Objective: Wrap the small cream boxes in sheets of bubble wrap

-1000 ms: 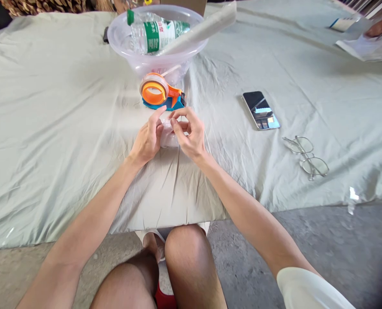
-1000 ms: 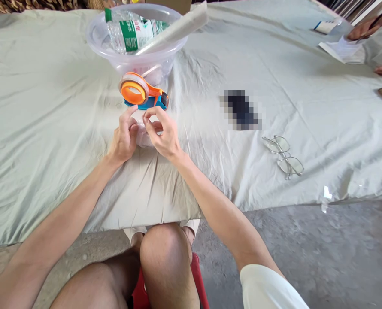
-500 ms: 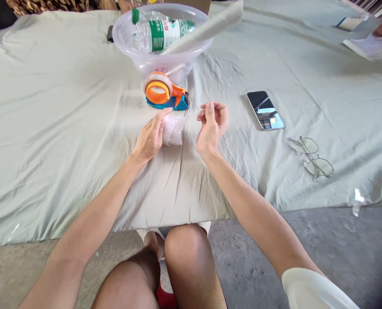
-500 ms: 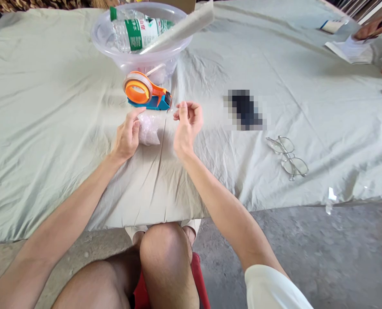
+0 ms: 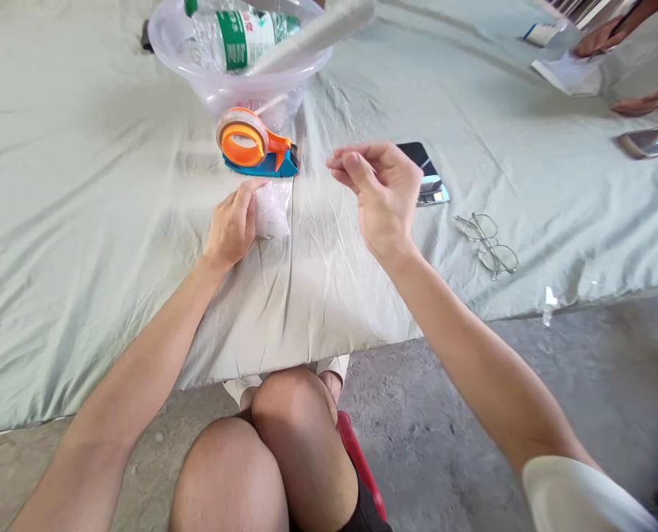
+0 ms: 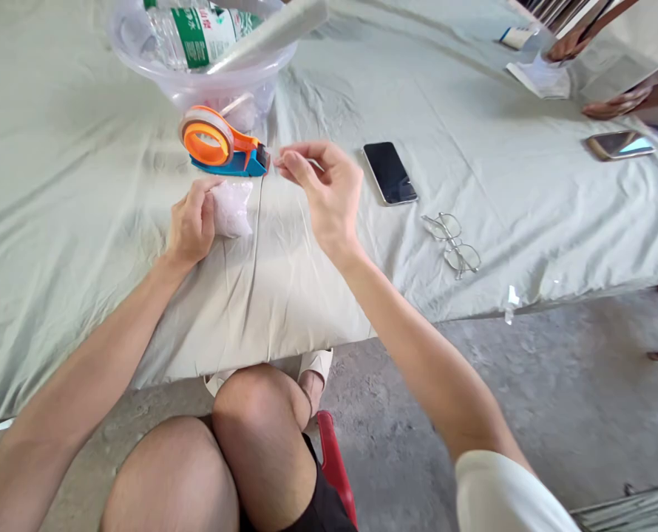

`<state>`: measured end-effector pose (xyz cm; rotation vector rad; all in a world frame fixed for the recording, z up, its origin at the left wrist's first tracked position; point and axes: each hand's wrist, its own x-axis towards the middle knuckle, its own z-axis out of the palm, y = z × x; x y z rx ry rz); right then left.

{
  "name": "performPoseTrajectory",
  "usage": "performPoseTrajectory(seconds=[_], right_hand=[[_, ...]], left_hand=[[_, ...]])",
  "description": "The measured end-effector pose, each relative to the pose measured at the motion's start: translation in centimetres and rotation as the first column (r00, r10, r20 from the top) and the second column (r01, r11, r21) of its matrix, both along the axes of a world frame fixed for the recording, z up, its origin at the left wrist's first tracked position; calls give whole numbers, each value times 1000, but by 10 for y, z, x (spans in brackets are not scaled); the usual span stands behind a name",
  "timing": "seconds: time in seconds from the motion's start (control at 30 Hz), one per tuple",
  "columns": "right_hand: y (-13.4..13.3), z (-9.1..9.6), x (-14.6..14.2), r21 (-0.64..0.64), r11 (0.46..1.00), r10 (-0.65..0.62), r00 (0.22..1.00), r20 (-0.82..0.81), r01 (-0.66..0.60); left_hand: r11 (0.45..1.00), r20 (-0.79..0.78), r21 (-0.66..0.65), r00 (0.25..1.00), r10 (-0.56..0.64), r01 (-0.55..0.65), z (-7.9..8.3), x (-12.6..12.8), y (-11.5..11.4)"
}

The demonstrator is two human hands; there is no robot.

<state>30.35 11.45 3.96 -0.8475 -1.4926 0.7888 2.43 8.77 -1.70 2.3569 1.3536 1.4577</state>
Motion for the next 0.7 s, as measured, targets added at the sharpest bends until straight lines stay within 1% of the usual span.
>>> performPoseTrajectory(seconds=[0.03, 0.1, 0.2, 0.3, 0.4, 0.5, 0.6, 0.63, 0.7], right_hand=[[-22, 6, 5, -49, 999, 0, 1000, -7, 0], [-67, 12, 16, -177, 984, 10, 999, -39, -17], [-122, 8, 34, -393, 917, 46, 997, -64, -68], [-161, 3, 50, -521, 852, 51, 998, -22, -55], [-190, 7, 61, -549, 836, 26, 999, 48, 4], [-212, 16, 68, -522, 850, 22, 987, 161, 66], [-224, 24, 73, -492, 860, 19, 953, 301, 138], [-226, 24, 75, -504, 851, 24, 948, 317, 147], [-227, 23, 77, -564, 815, 47, 956, 291, 132]], left_hand=[[1000, 4, 8, 1000, 4, -4, -2, -1, 1], [1000, 8, 18, 1000, 15, -15, -5, -2, 4], [1000, 5, 8, 1000, 25, -25, -8, -4, 7], [1000, 6, -4, 1000, 15, -15, -8, -4, 8], [1000, 36, -13, 999, -4, 5, -8, -4, 8], [1000, 40, -16, 999, 3, -3, -8, -4, 7], [1000, 10, 9, 1000, 25, -25, -7, -2, 6], [999, 4, 20, 1000, 27, -27, -7, -2, 6], [999, -8, 33, 1000, 28, -28, -5, -1, 5]])
